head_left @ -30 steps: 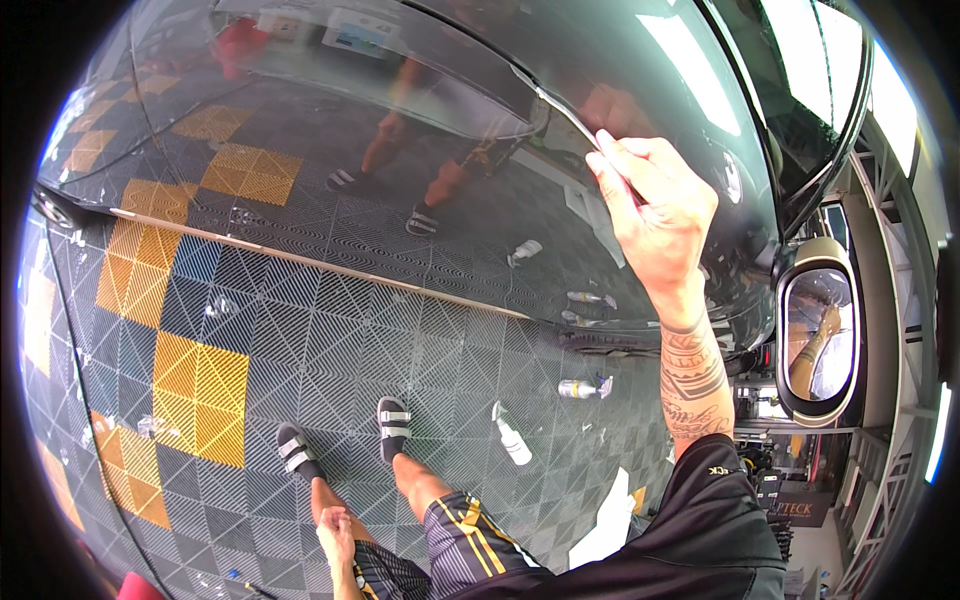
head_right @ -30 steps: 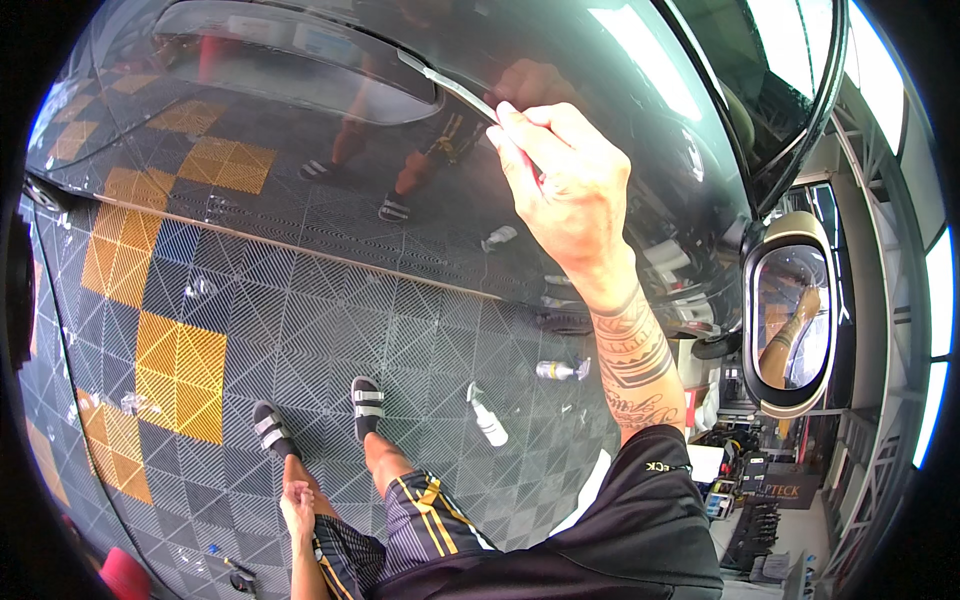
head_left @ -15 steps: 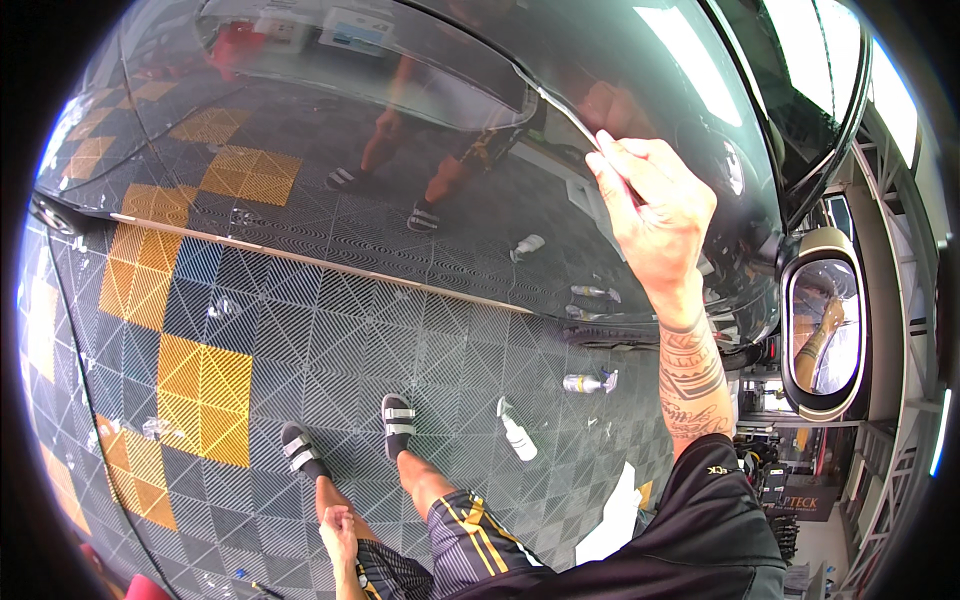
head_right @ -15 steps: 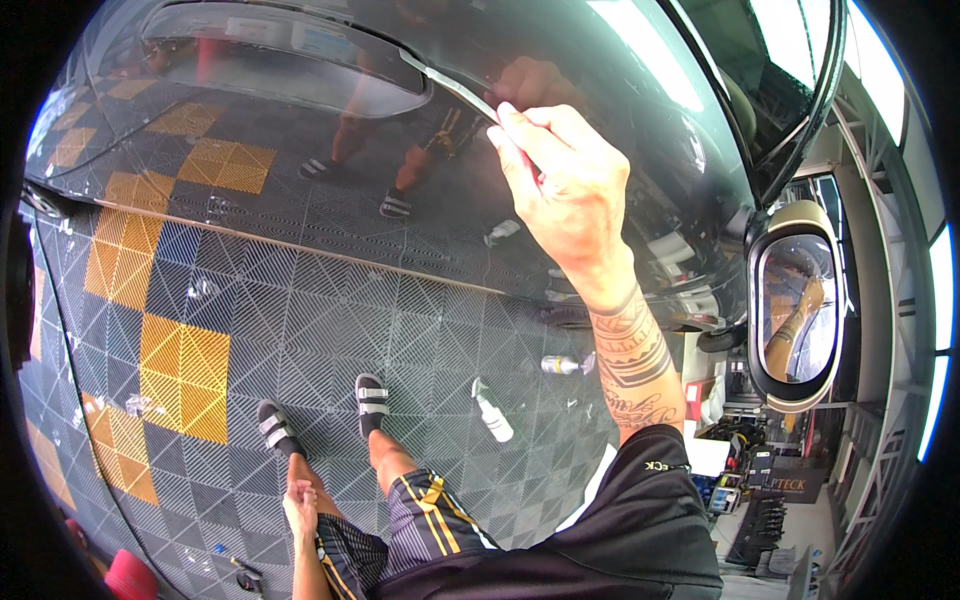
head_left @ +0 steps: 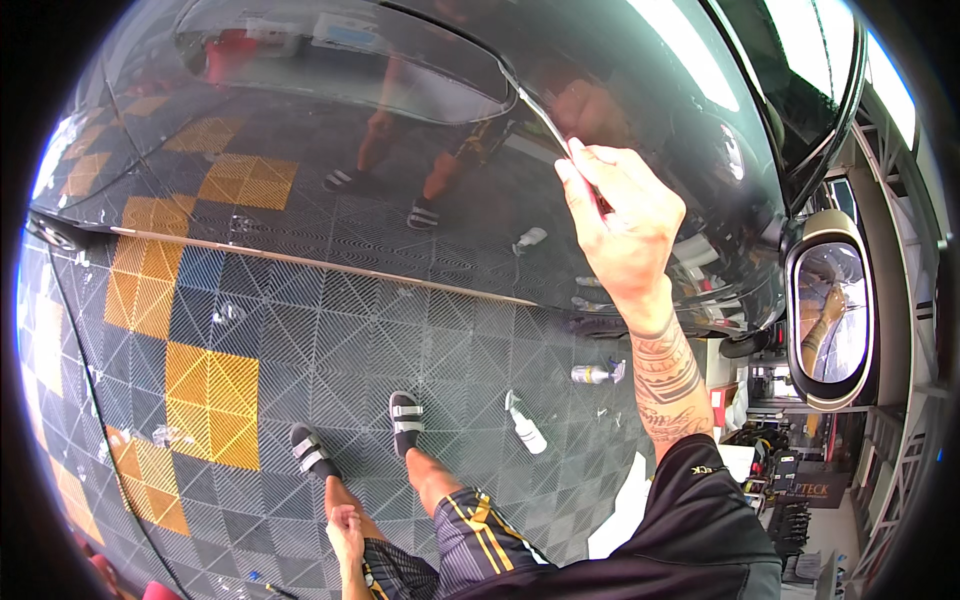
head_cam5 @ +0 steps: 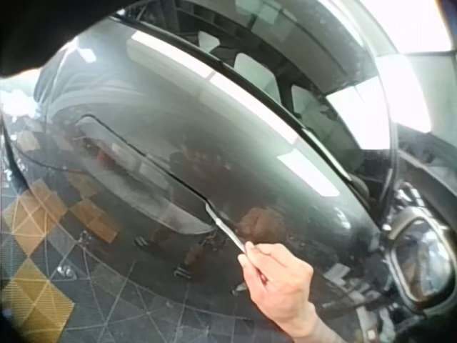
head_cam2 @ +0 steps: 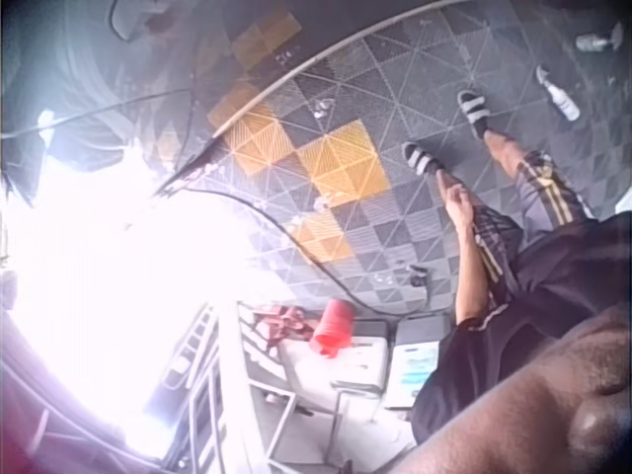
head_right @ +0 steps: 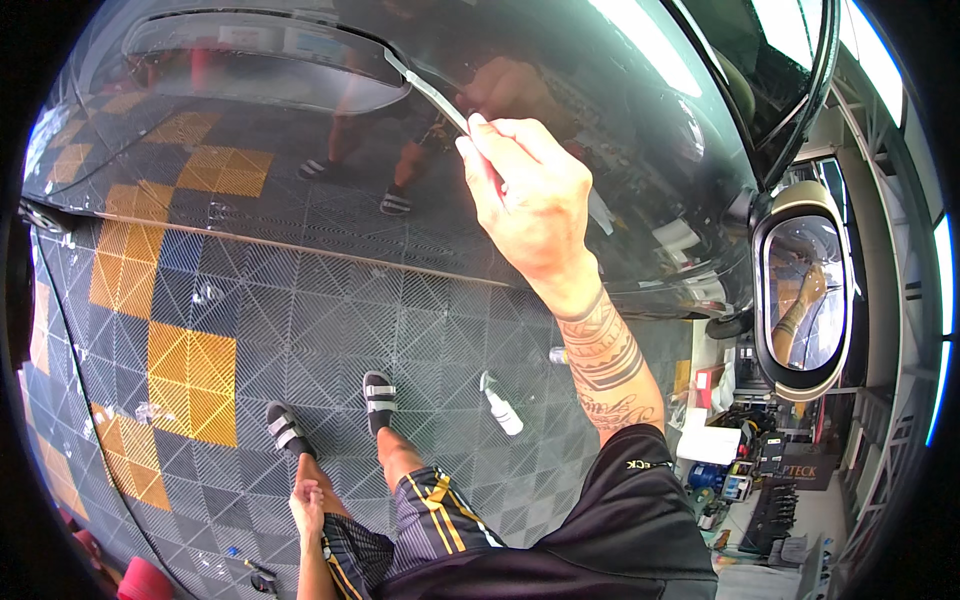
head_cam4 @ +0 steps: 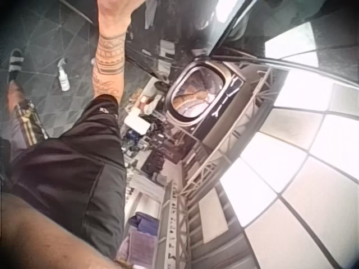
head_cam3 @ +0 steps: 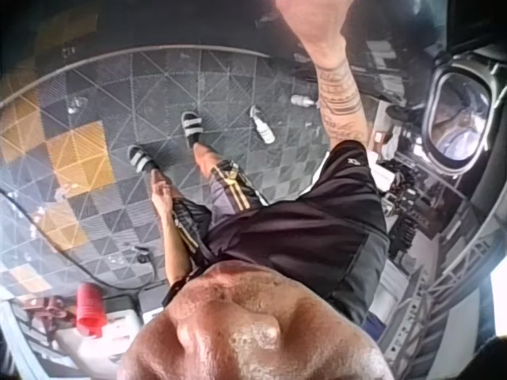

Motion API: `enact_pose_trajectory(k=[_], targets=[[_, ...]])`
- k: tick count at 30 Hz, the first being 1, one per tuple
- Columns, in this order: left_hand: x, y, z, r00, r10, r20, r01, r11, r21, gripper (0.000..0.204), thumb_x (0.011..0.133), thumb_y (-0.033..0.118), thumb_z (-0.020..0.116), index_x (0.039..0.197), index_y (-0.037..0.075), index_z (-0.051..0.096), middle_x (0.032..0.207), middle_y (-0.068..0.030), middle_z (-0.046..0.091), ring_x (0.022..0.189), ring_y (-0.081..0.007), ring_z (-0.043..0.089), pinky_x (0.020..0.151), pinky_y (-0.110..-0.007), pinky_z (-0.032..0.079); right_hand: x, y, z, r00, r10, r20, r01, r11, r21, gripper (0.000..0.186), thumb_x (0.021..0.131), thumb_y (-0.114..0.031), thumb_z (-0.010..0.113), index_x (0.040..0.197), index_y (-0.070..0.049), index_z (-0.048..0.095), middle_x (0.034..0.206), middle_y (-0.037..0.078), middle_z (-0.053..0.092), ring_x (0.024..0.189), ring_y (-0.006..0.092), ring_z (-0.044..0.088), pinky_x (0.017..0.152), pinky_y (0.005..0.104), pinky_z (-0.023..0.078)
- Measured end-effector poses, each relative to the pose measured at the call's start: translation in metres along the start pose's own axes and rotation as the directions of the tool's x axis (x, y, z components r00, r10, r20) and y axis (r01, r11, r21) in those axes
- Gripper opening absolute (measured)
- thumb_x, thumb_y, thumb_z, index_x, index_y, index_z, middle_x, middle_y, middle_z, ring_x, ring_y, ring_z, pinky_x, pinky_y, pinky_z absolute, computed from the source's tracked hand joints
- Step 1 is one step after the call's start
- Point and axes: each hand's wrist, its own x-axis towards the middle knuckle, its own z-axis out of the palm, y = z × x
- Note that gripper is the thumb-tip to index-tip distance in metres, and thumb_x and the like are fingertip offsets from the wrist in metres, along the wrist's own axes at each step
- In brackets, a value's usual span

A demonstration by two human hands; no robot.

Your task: The person applies a transparent protective film to the side door handle of a dark-colored car. They use a small metal tool to tuck the film edges into the handle crevices and a spray bottle to apply a liquid solution to the surface. The person carefully smooths the film and trims the edges to ensure a precise fit around the handle.

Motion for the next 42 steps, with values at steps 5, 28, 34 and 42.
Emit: enact_pose_trajectory(k=[5, 28, 34, 42], targets=[[0.000, 0.012, -0.004, 1.000, -0.030, -0.003, 0.030, 0.999, 0.023, 0.011, 0.082, 0.001, 0.055, 0.092, 0.000, 0.060, 0.069, -0.0074, 0.060, 0.059, -0.0153, 0.056, 0.058, -0.029, 0.046, -0.006, -0.005, 0.002, 0.999, 0.052, -0.009, -0.052, 0.999, 0.010, 0.018, 0.077, 0.001, 0.073, 0.095, 0.001, 0.071, 0.083, 0.010, 0.067, 0.060, 0.0117, 0.061, 0.052, 0.0218, 0.048], [0.006, 0.023, -0.019, 1.000, -0.013, 0.021, 0.013, 1.000, 0.007, 0.011, 0.085, 0.003, 0.053, 0.093, -0.002, 0.059, 0.071, -0.0071, 0.062, 0.060, -0.0132, 0.058, 0.059, -0.027, 0.047, -0.031, -0.018, 0.036, 0.962, 0.251, -0.106, -0.225, 0.952, 0.207, 0.010, 0.079, -0.001, 0.071, 0.087, 0.004, 0.067, 0.083, 0.011, 0.066, 0.056, 0.0134, 0.063, 0.049, 0.0230, 0.050], [0.009, 0.022, -0.023, 0.999, -0.030, 0.033, 0.031, 0.999, -0.010, 0.013, 0.084, 0.000, 0.052, 0.094, -0.003, 0.059, 0.070, -0.0065, 0.061, 0.061, -0.0119, 0.057, 0.059, -0.025, 0.047, -0.038, -0.019, 0.043, 0.945, 0.306, -0.113, -0.266, 0.923, 0.278, 0.009, 0.080, -0.002, 0.071, 0.085, 0.004, 0.066, 0.085, 0.012, 0.066, 0.059, 0.0140, 0.065, 0.048, 0.0228, 0.054], [0.012, 0.025, -0.029, 0.998, -0.045, 0.037, 0.046, 0.999, -0.009, 0.012, 0.083, -0.001, 0.053, 0.093, -0.002, 0.059, 0.071, -0.0054, 0.060, 0.061, -0.0110, 0.056, 0.059, -0.025, 0.047, -0.042, -0.029, 0.051, 0.918, 0.384, -0.098, -0.331, 0.879, 0.344, 0.007, 0.082, -0.001, 0.069, 0.081, 0.004, 0.064, 0.085, 0.012, 0.066, 0.059, 0.0127, 0.063, 0.046, 0.0226, 0.053]])
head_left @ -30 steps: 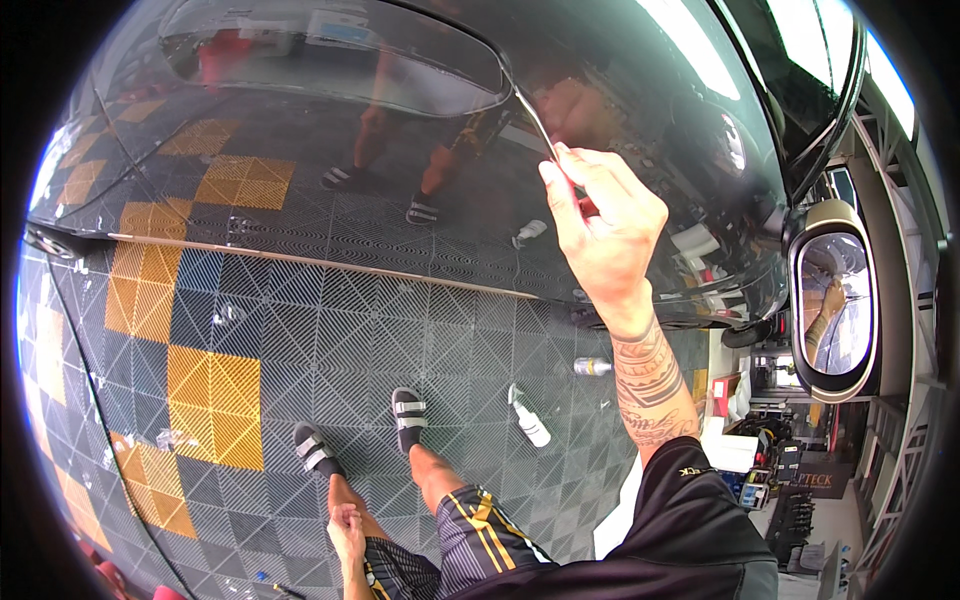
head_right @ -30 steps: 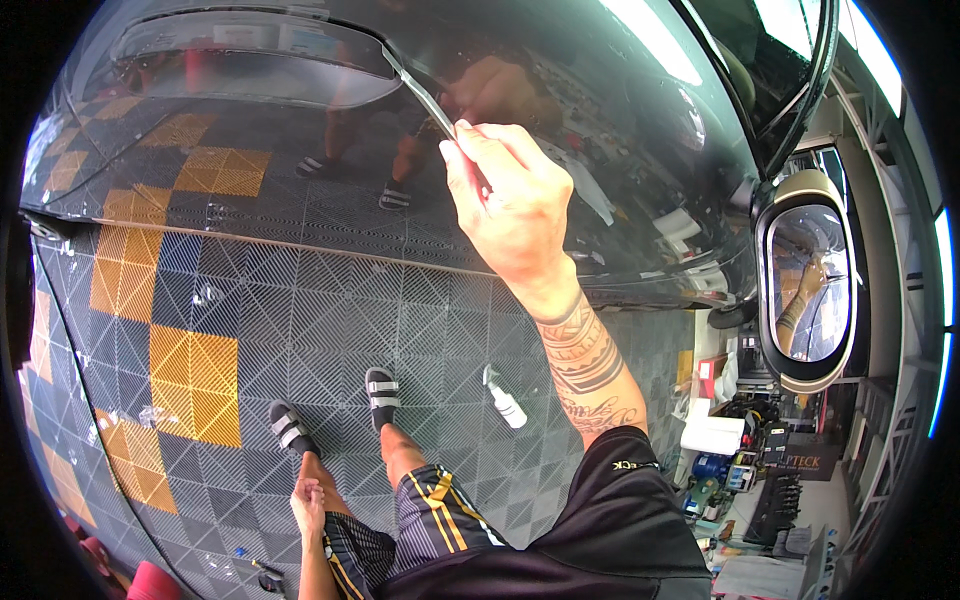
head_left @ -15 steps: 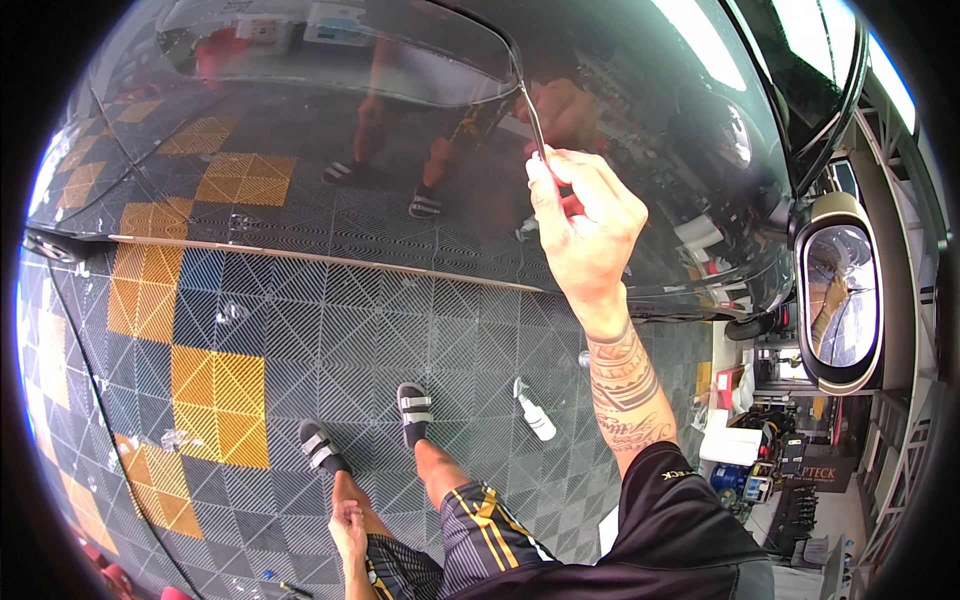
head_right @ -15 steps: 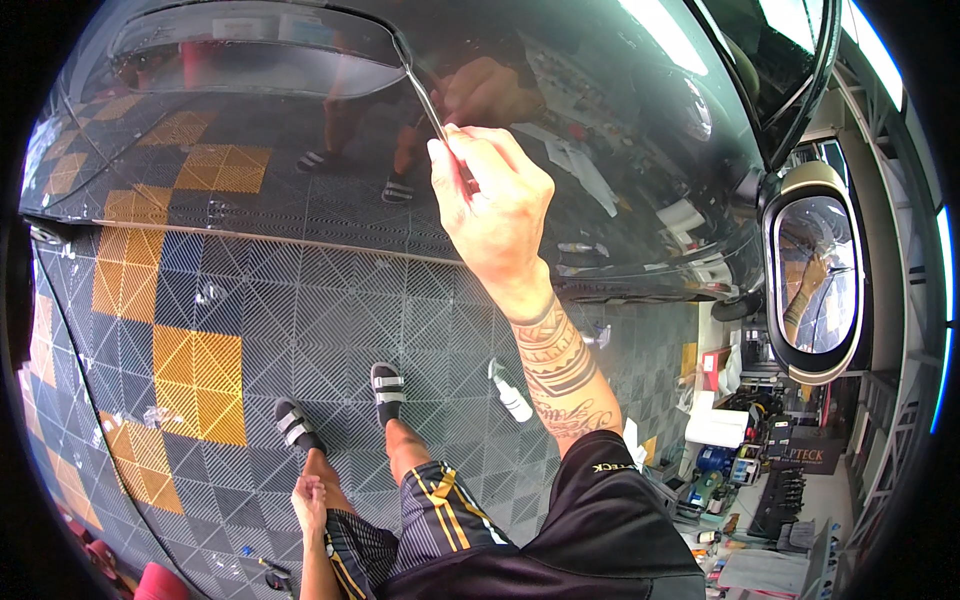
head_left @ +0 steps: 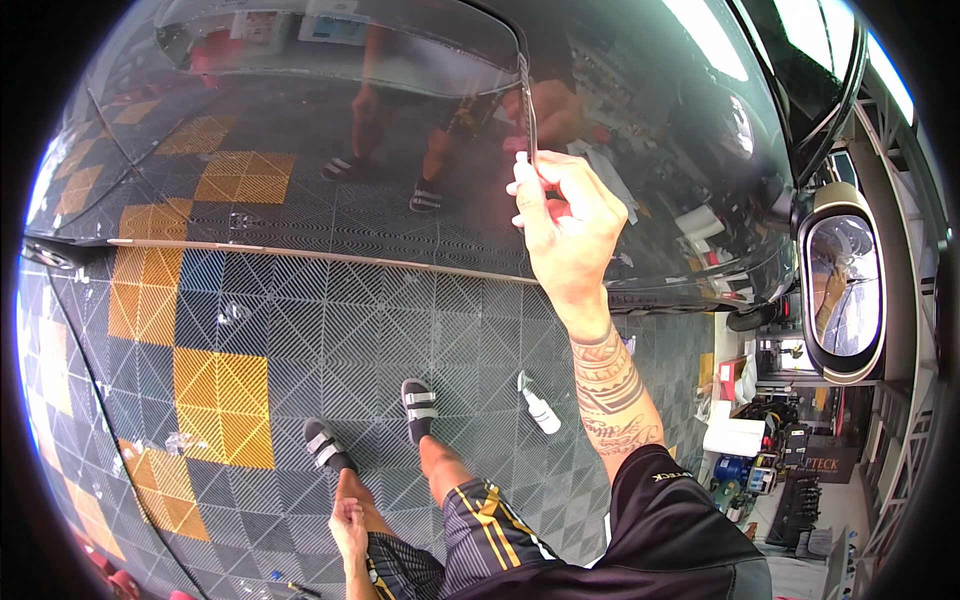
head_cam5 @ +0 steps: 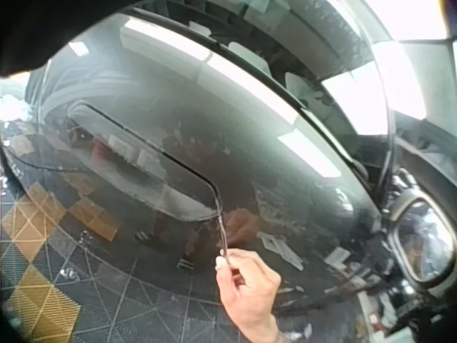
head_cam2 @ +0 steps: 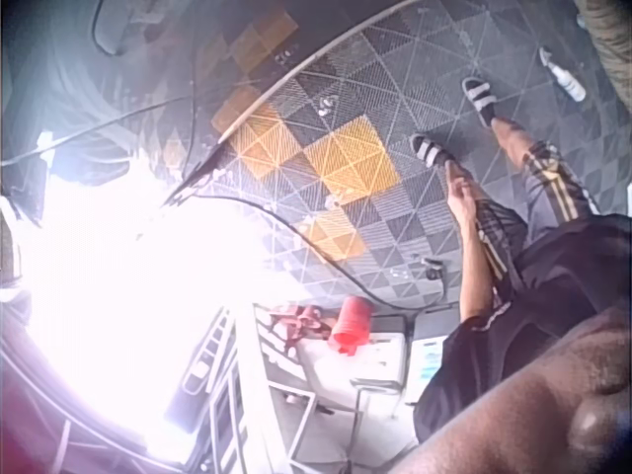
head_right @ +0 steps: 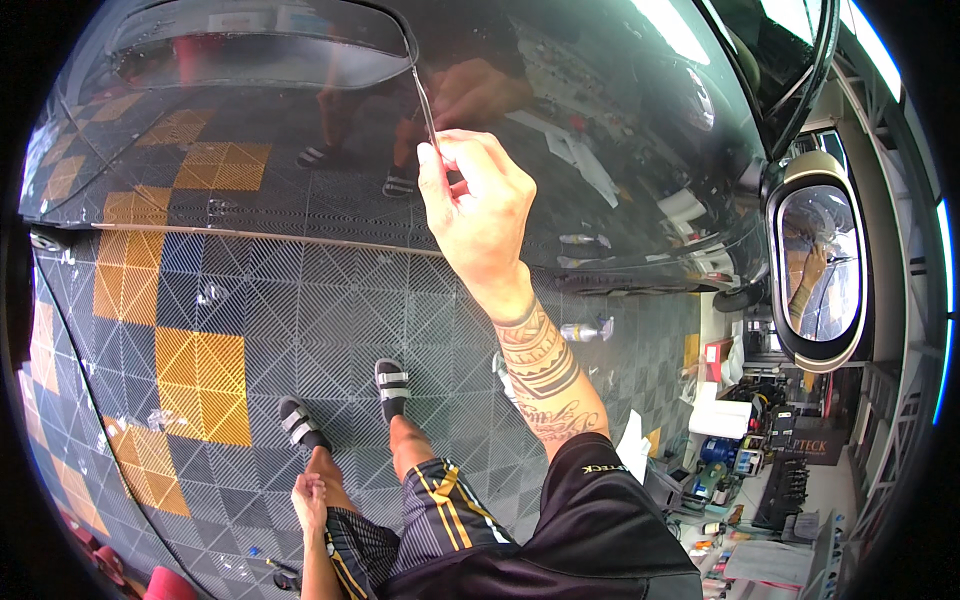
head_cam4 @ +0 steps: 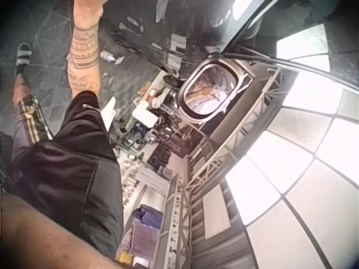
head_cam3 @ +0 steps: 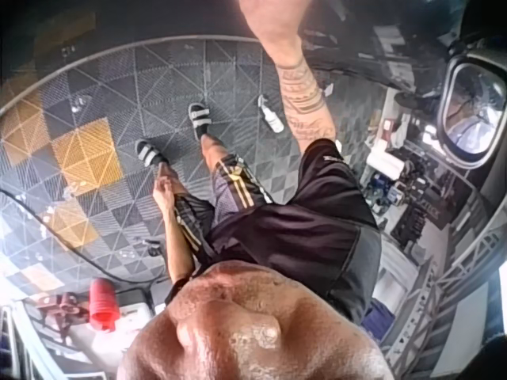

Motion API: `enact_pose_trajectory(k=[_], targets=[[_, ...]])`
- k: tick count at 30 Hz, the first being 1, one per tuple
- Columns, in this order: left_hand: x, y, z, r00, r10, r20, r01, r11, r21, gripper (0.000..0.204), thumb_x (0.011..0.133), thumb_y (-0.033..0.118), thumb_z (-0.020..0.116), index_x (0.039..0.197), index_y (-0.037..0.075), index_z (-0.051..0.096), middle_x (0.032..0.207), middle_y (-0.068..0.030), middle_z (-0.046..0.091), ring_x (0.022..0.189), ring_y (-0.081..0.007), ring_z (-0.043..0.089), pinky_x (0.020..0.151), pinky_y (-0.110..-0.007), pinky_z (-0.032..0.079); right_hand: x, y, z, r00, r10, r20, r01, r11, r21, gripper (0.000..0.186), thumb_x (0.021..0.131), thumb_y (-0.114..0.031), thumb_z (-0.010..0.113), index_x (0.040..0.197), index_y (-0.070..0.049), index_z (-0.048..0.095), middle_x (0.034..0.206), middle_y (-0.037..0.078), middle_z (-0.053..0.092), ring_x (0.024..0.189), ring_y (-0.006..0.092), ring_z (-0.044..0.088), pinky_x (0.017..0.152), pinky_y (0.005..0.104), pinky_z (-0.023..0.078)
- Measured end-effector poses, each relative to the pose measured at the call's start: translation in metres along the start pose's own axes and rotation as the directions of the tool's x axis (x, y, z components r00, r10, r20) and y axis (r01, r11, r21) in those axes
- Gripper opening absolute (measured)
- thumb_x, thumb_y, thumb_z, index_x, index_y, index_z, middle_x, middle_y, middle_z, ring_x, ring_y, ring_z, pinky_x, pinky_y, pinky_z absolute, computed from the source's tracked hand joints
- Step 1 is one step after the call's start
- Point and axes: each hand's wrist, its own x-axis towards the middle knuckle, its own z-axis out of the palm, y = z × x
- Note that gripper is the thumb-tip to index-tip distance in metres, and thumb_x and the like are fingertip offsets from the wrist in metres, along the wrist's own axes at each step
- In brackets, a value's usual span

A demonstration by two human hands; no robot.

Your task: The person applies a transparent protective film to the side door handle of a dark-colored car. They use a small metal tool to tuck the film edges into the handle crevices and a spray bottle to apply a liquid solution to the surface. The person carefully smooths the film and trims the edges to ensure a precise fit around the handle.

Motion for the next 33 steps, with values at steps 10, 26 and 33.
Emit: enact_pose_trajectory(k=[10, 26, 33], targets=[[0.001, 0.000, -0.003, 1.000, -0.008, -0.002, 0.007, 0.999, -0.045, 0.012, 0.083, -0.002, 0.052, 0.094, -0.002, 0.059, 0.071, -0.0051, 0.060, 0.062, -0.0109, 0.055, 0.060, -0.025, 0.047, -0.004, 0.003, 0.009, 0.999, -0.011, -0.046, 0.011, 1.000, 0.009, 0.008, 0.081, 0.000, 0.068, 0.077, 0.003, 0.061, 0.084, 0.010, 0.064, 0.056, 0.0114, 0.060, 0.042, 0.0223, 0.050], [0.000, 0.018, -0.007, 1.000, 0.002, 0.016, -0.002, 1.000, -0.024, 0.014, 0.082, -0.003, 0.049, 0.093, -0.003, 0.057, 0.070, -0.0037, 0.059, 0.061, -0.0089, 0.054, 0.060, -0.023, 0.046, -0.011, 0.005, 0.023, 0.995, 0.012, -0.100, -0.004, 0.997, 0.077, 0.012, 0.080, 0.003, 0.067, 0.075, 0.002, 0.056, 0.095, 0.010, 0.055, 0.061, 0.0118, 0.060, 0.041, 0.0206, 0.050], [0.002, 0.016, -0.008, 0.999, 0.024, 0.023, -0.024, 1.000, 0.010, 0.013, 0.082, -0.003, 0.050, 0.093, -0.003, 0.057, 0.070, -0.0047, 0.060, 0.062, -0.0103, 0.055, 0.061, -0.024, 0.047, -0.021, 0.002, 0.039, 0.985, 0.115, -0.130, -0.092, 0.982, 0.167, 0.012, 0.081, 0.003, 0.067, 0.076, 0.003, 0.055, 0.099, 0.011, 0.052, 0.061, 0.0094, 0.055, 0.042, 0.0193, 0.048]])
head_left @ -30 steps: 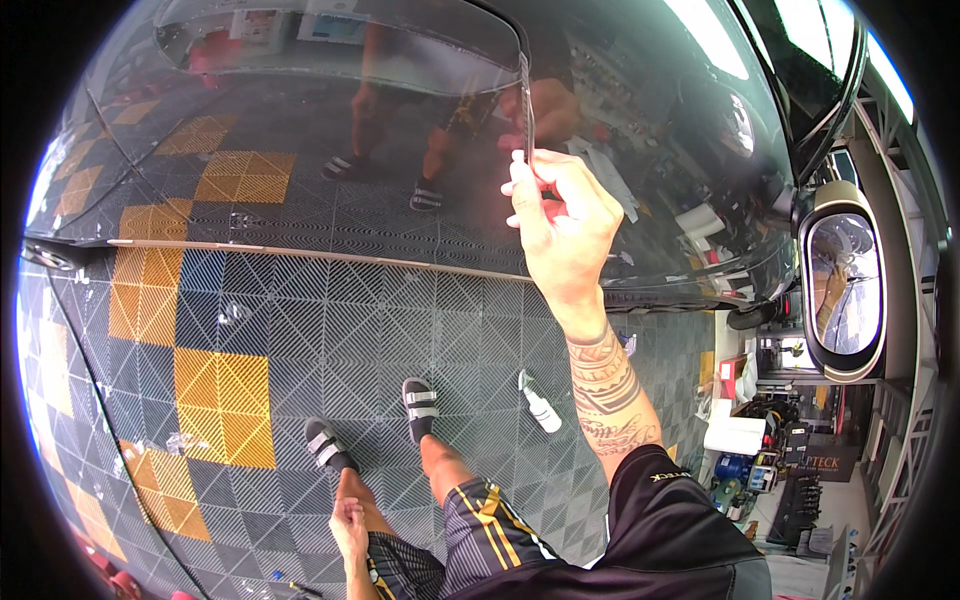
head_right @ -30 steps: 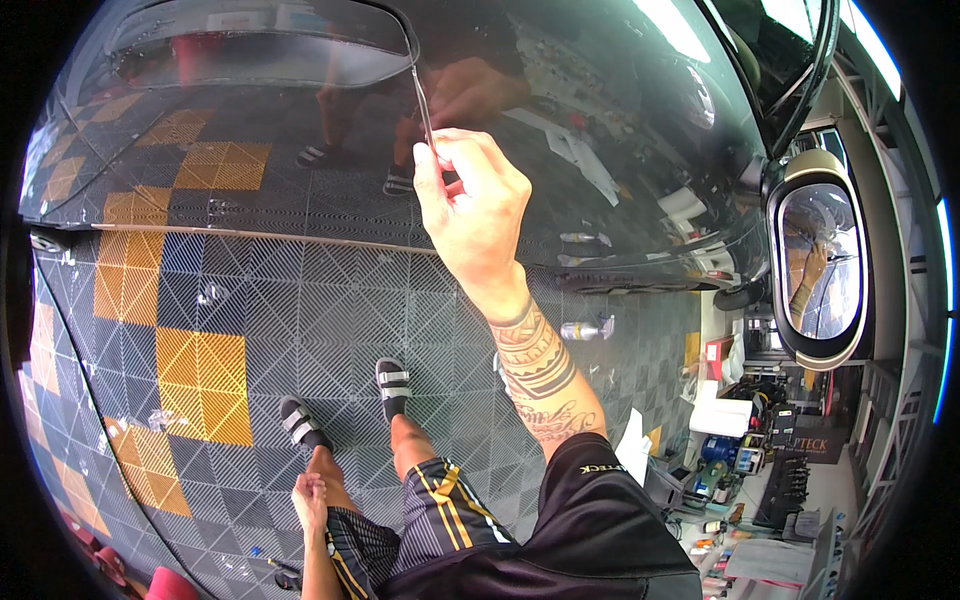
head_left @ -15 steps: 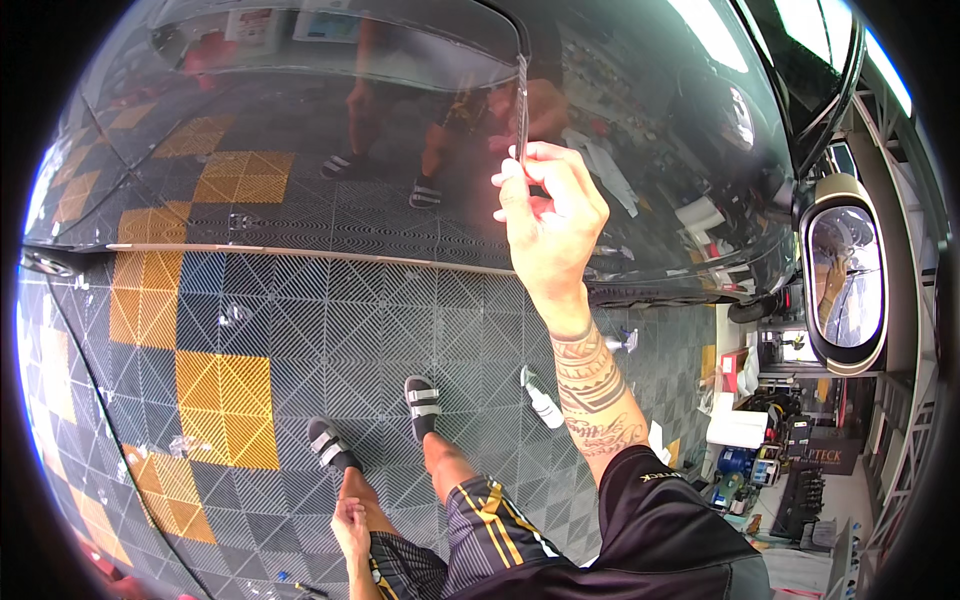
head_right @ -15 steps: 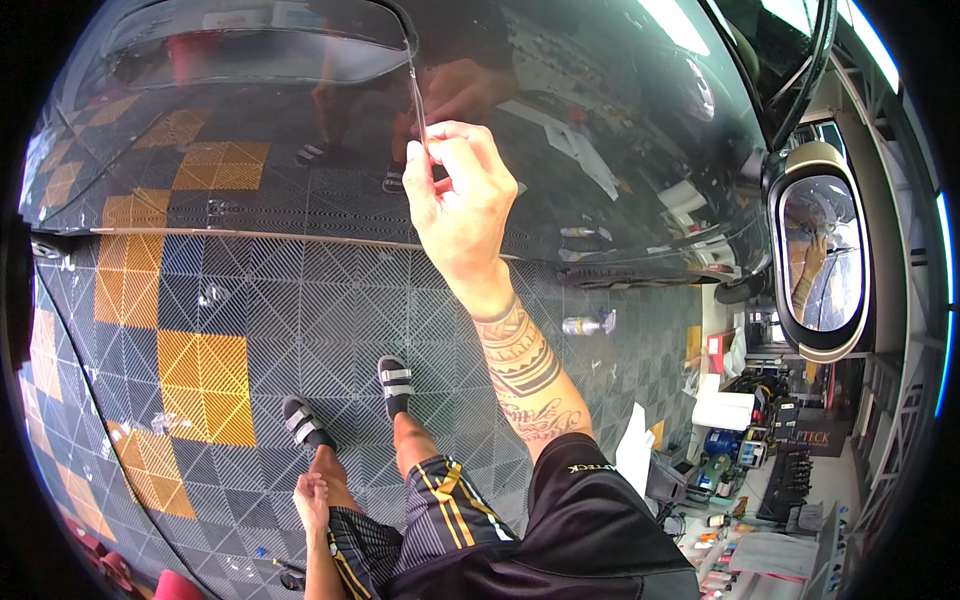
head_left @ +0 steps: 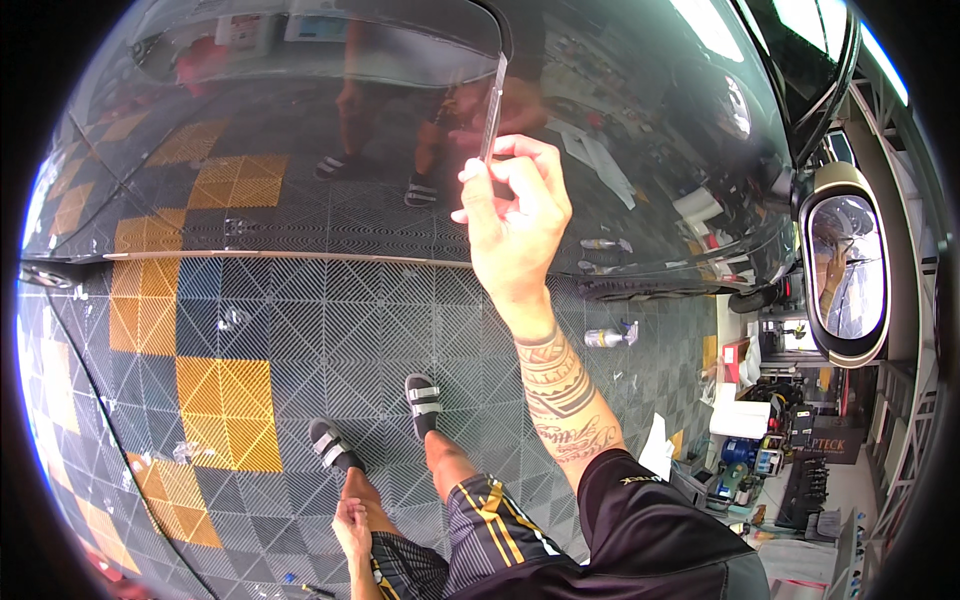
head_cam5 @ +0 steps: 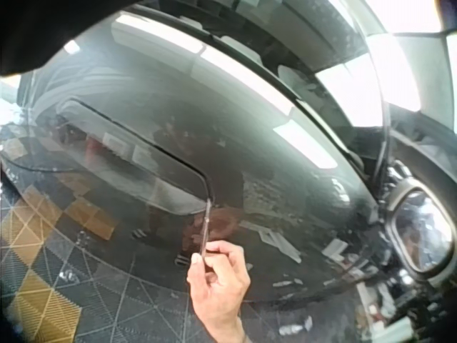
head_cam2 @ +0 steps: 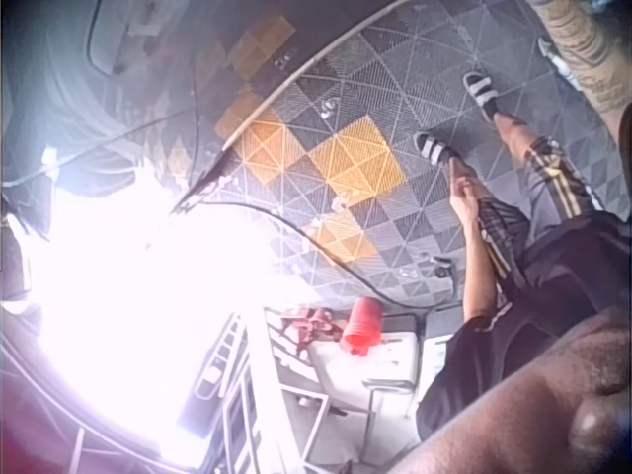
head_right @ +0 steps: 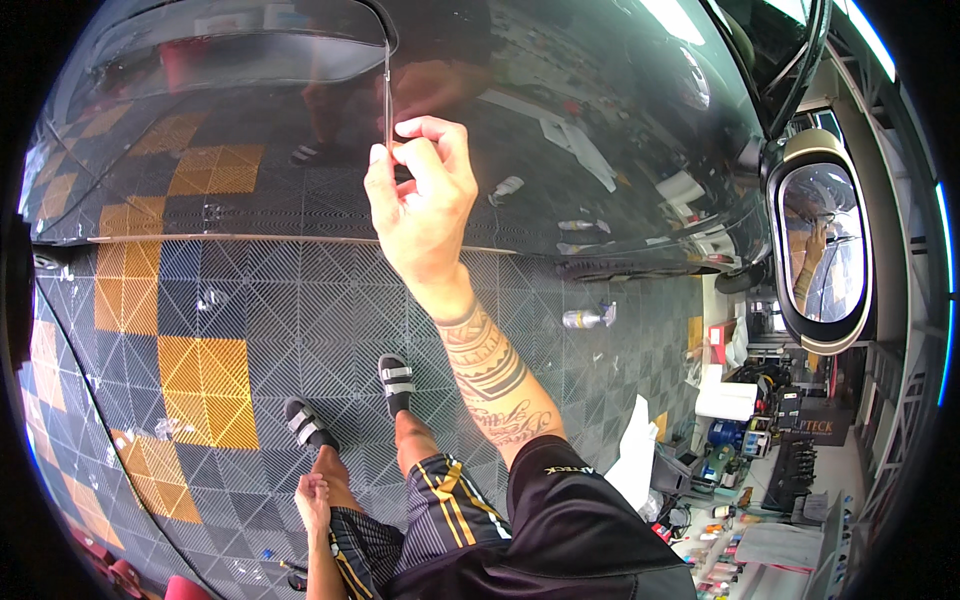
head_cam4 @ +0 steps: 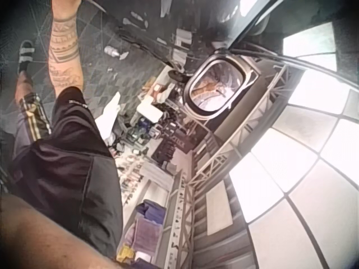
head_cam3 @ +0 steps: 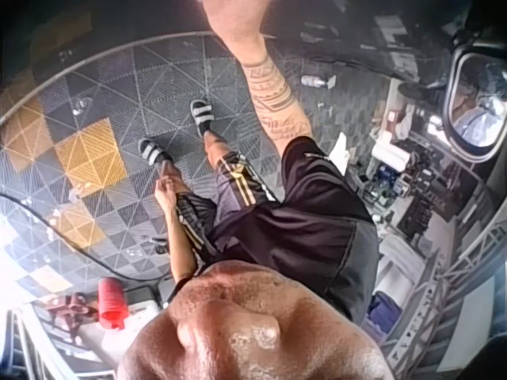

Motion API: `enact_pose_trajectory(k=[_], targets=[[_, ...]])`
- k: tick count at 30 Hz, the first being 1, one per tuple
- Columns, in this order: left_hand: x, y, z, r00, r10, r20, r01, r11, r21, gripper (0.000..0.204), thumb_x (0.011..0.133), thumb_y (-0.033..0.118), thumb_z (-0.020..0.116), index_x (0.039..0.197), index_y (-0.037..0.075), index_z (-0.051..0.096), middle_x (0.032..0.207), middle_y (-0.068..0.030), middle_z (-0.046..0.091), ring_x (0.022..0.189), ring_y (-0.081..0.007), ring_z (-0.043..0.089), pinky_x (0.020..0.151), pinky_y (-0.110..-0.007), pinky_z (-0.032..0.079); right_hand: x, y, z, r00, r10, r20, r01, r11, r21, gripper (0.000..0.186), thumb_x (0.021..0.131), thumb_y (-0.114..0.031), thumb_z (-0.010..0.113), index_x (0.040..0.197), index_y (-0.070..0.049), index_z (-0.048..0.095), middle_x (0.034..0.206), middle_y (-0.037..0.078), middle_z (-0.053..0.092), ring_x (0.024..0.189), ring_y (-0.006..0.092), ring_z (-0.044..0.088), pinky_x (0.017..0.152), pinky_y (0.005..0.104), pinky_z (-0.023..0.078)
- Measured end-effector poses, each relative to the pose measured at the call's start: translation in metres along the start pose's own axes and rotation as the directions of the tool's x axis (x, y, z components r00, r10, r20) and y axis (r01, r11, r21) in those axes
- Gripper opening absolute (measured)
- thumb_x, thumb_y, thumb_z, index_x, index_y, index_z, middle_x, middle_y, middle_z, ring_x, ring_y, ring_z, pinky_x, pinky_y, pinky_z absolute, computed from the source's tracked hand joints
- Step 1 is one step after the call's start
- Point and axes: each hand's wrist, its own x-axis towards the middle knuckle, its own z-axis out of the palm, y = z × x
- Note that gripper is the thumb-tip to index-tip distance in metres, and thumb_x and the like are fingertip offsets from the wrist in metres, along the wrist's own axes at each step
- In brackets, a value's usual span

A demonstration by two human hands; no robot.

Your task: The person applies a transparent protective film to the side door handle of a dark-colored car. They use a small metal tool to tuck the film edges into the handle crevices and a spray bottle to apply a liquid solution to the surface. The person carefully smooths the film and trims the edges to ensure a precise fit around the handle.

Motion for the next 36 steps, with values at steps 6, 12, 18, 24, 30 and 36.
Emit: enact_pose_trajectory(k=[6, 12, 18, 24, 30, 36], targets=[[0.002, -0.018, -0.003, 1.000, 0.013, 0.009, -0.013, 1.000, -0.018, 0.011, 0.086, 0.001, 0.050, 0.094, -0.002, 0.056, 0.071, -0.0035, 0.058, 0.063, -0.0089, 0.053, 0.058, -0.022, 0.045, -0.006, 0.000, 0.013, 0.998, 0.032, -0.045, -0.030, 0.998, 0.048, 0.013, 0.081, 0.002, 0.066, 0.075, 0.003, 0.055, 0.099, 0.010, 0.051, 0.061, 0.0089, 0.053, 0.041, 0.0192, 0.044], [0.002, 0.000, -0.004, 1.000, -0.004, 0.018, 0.003, 0.999, 0.049, 0.012, 0.085, 0.000, 0.048, 0.093, -0.002, 0.056, 0.072, -0.0032, 0.058, 0.063, -0.0082, 0.053, 0.058, -0.022, 0.045, -0.006, 0.000, 0.015, 0.996, 0.054, -0.065, -0.050, 0.997, 0.060, 0.014, 0.082, 0.001, 0.066, 0.074, 0.004, 0.055, 0.099, 0.010, 0.050, 0.061, 0.0086, 0.051, 0.041, 0.0195, 0.044], [0.002, -0.004, -0.005, 1.000, -0.012, 0.011, 0.011, 1.000, 0.023, 0.012, 0.084, 0.000, 0.048, 0.094, -0.002, 0.056, 0.072, -0.0031, 0.058, 0.062, -0.0084, 0.053, 0.057, -0.022, 0.045, -0.006, -0.002, 0.018, 0.995, 0.069, -0.073, -0.064, 0.996, 0.065, 0.014, 0.082, 0.001, 0.065, 0.072, 0.004, 0.055, 0.100, 0.011, 0.050, 0.061, 0.0082, 0.051, 0.041, 0.0193, 0.044], [0.004, -0.003, -0.007, 0.999, 0.005, 0.034, -0.007, 0.999, 0.051, 0.012, 0.084, 0.000, 0.049, 0.094, -0.002, 0.056, 0.073, -0.0027, 0.058, 0.062, -0.0080, 0.054, 0.057, -0.022, 0.045, -0.005, -0.003, 0.017, 0.994, 0.071, -0.077, -0.065, 0.995, 0.074, 0.015, 0.082, 0.001, 0.065, 0.072, 0.005, 0.054, 0.100, 0.011, 0.050, 0.061, 0.0082, 0.051, 0.041, 0.0193, 0.044], [0.034, 0.079, 0.001, 0.947, 0.320, 0.001, -0.313, 0.926, 0.210, 0.007, 0.085, 0.003, 0.055, 0.084, -0.003, 0.058, 0.069, -0.0103, 0.056, 0.060, -0.0153, 0.053, 0.056, -0.030, 0.044, 0.000, -0.006, 0.006, 0.993, 0.118, -0.024, -0.115, 0.986, 0.119, 0.016, 0.083, 0.002, 0.065, 0.072, 0.005, 0.054, 0.101, 0.012, 0.052, 0.061, 0.0094, 0.055, 0.040, 0.0199, 0.045], [0.080, 0.381, 0.027, 0.622, 0.769, -0.149, -0.716, 0.635, 0.290, 0.012, 0.090, 0.008, 0.056, 0.092, 0.000, 0.065, 0.076, -0.0042, 0.061, 0.066, -0.0111, 0.056, 0.057, -0.027, 0.044, -0.005, -0.011, -0.031, 0.984, 0.165, 0.067, -0.176, 0.963, 0.205, 0.007, 0.085, 0.002, 0.063, 0.081, 0.006, 0.058, 0.103, 0.013, 0.054, 0.064, 0.0093, 0.060, 0.043, 0.0191, 0.048]])
